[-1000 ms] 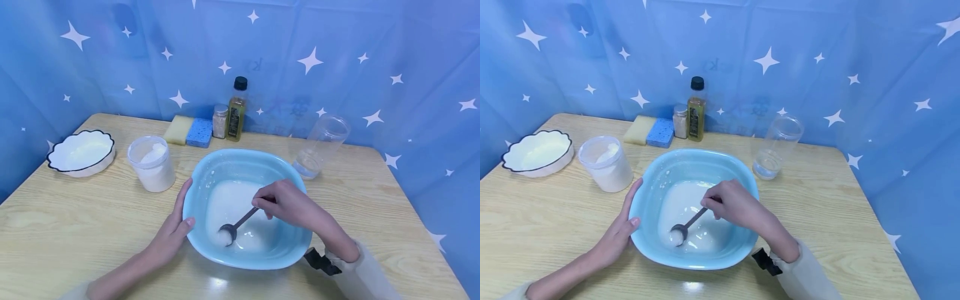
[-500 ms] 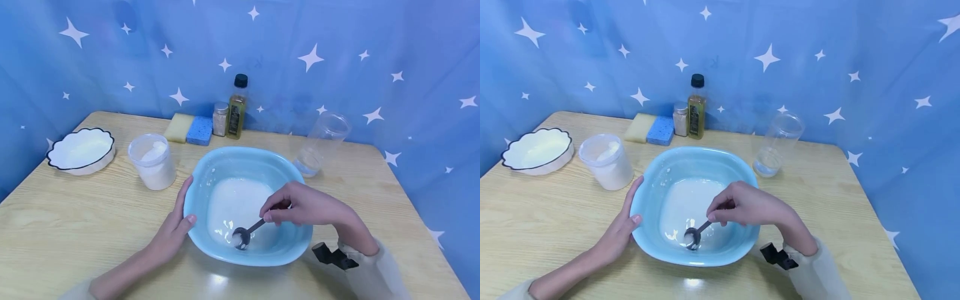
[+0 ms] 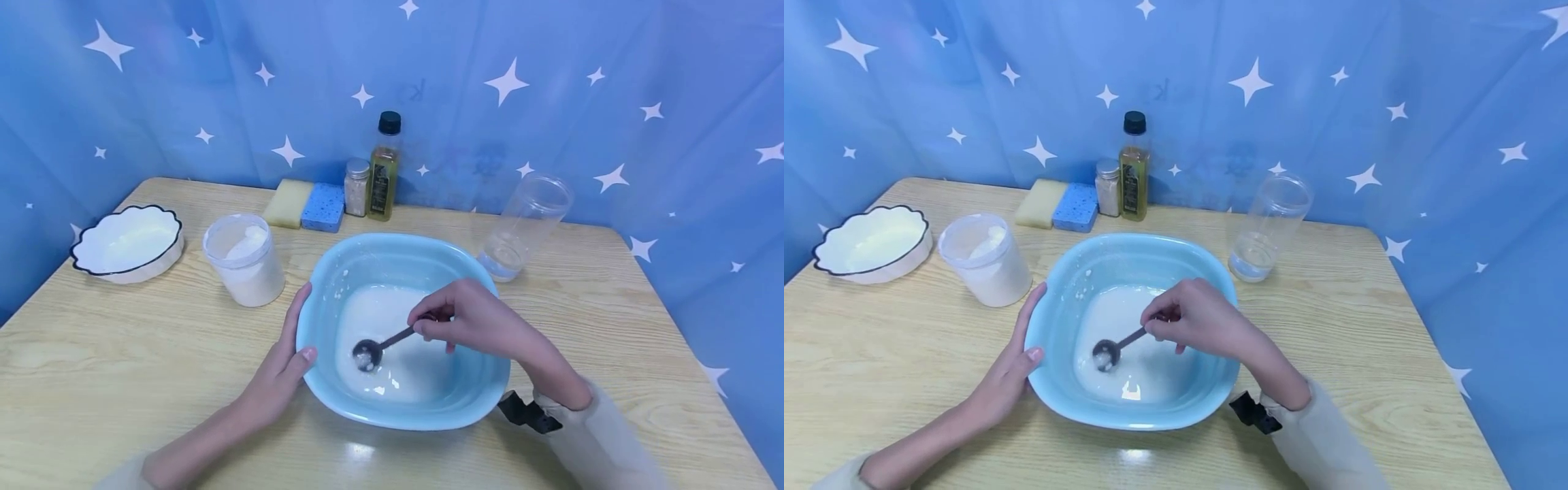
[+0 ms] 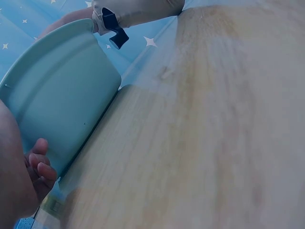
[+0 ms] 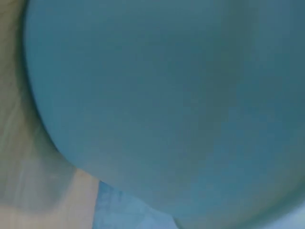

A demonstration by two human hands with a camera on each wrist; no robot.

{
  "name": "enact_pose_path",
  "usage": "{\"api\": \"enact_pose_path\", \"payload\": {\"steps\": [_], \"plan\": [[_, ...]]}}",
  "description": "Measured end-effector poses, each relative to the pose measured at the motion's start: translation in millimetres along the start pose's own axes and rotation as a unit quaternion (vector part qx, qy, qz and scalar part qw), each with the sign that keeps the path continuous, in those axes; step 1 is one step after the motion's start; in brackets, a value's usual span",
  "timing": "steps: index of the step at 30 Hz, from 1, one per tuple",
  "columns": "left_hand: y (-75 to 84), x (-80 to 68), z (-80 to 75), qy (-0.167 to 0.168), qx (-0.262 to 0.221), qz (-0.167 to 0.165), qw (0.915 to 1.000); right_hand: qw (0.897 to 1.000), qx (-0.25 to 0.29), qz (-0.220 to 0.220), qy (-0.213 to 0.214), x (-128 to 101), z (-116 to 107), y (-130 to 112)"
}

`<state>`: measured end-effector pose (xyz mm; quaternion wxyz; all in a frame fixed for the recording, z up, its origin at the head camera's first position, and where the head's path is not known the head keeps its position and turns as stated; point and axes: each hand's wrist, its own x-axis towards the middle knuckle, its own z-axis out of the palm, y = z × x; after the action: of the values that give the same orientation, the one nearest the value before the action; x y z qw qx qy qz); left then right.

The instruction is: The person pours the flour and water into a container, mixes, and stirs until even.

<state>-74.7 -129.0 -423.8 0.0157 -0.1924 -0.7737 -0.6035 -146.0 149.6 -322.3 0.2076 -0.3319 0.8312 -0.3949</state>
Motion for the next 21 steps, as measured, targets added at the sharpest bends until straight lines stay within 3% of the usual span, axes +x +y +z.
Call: {"api": "enact_pose_path", "payload": {"steps": [10,15,21], "plan": [[-2.4,-1.3,2.2,0.0,-0.005,-0.002,1.0,0.99,-0.085,0.05,0.099,19,12,-2],[-3.5,-3.2,2.1,0.008,-0.007,0.001,0.9999,0.983,-0.112,0.057,0.136,30,2,3],[-2.3,-0.8,0.4,-0.007,-0.024,0.0,0.9997,0.971,-0.139,0.106,0.163,14,-18,13]]}}
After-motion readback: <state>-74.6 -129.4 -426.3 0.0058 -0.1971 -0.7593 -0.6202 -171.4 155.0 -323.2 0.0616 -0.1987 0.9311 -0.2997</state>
